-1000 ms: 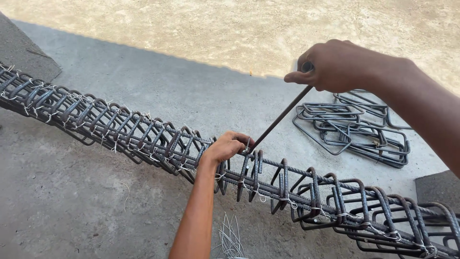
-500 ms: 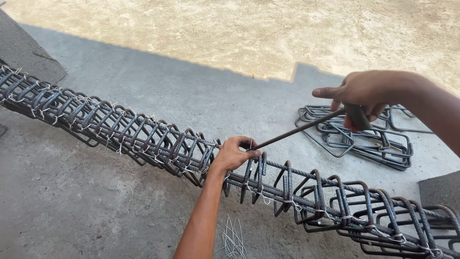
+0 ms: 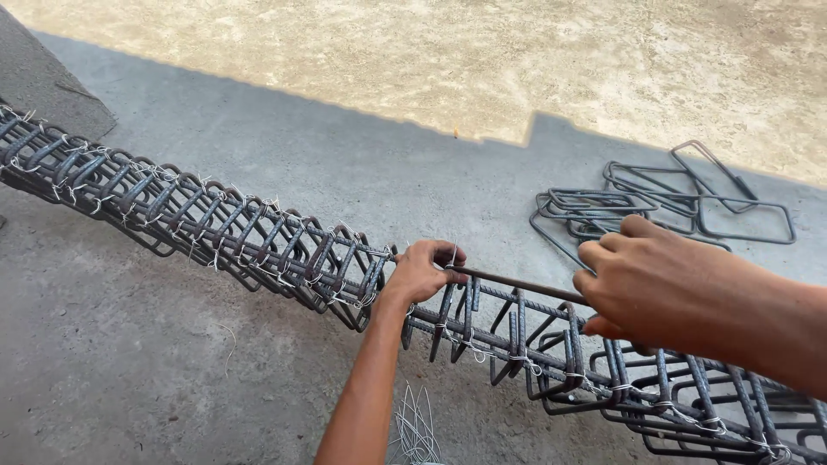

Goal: Tying metal stirrups to longitudinal rebar rods using wire and a twisting tool to assemble a reinforcement cage.

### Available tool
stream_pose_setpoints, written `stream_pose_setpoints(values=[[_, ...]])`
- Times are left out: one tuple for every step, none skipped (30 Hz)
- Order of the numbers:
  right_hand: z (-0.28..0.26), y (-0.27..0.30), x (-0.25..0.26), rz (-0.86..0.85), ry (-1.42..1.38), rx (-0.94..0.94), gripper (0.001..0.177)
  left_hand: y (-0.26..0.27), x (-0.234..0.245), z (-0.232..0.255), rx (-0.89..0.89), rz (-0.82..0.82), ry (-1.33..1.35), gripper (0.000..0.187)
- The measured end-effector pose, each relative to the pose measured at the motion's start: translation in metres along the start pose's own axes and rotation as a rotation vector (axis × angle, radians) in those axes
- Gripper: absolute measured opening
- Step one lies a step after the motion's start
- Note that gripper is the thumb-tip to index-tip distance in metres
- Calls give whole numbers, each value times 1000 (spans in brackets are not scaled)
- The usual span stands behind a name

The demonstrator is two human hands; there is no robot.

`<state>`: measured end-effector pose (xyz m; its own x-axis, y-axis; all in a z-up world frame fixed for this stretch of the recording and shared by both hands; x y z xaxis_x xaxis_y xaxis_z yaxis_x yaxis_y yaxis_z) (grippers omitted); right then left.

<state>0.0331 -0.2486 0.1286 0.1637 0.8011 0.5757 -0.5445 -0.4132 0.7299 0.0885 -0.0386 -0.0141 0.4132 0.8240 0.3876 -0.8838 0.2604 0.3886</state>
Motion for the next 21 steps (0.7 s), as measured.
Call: stream_pose_setpoints(values=[[-7,5,3,-1,2,-3,57,-1,-1,0,-4,0,1,36],[-27,9,6,10,192,101,75,-1,-1,-2,0,-5,56,40],[-46,14,7,18,382,205,97,-1,-1,-3,3,-9,110,44],[-50,13,4,20,386,209,97,-2,-1,-6,7,-5,113,44],[-58,14,6,100,435,241,68,-3,0,-7,-11,8,78,46],[-65,16,7,177,480,271,43,-5,0,-6,-30,18,42,48],[-69,17,7,177,481,273,43,-4,-1,-8,-29,18,44,48],[-73,20,9,189,463,305,35,-4,0,-8,-19,22,46,46],[-78,22,10,201,445,337,28,-4,0,-9,-9,25,49,44],[-82,25,14,202,449,339,28,-5,0,-11,-9,29,51,44],[-91,28,13,142,416,422,26,-7,-1,-12,-17,22,59,46],[-100,32,13,84,380,502,25,-9,-1,-14,-25,14,65,47],[-103,32,13,85,382,503,25,-5,2,-9,-25,16,65,47],[-109,34,15,135,397,540,20,0,2,-6,-7,1,57,55],[-116,37,16,184,411,577,17,4,2,-4,12,-14,48,63],[-116,38,21,182,410,581,17,7,3,-3,15,-17,51,63],[-120,44,29,250,443,628,15,10,3,-2,28,-33,58,66],[-122,50,38,322,481,668,14,12,6,1,35,-44,61,70],[-123,51,44,323,484,665,14,11,8,0,33,-42,60,70],[-126,56,51,381,480,692,16,11,7,0,24,-47,53,71],[-129,61,58,439,477,718,18,11,6,0,15,-52,45,72]])
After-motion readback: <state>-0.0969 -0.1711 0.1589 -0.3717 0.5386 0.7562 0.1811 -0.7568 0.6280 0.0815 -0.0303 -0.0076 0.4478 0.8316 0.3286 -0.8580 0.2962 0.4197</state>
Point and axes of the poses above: each hand's wrist, its own y-axis away from the middle knuckle, its own x-axis out of the back of the hand, z = x × y, the point moved 9 cm from there along -y, towards the middle knuckle, and after that the axes turned 9 degrees about -z, right-handed, at the moved point
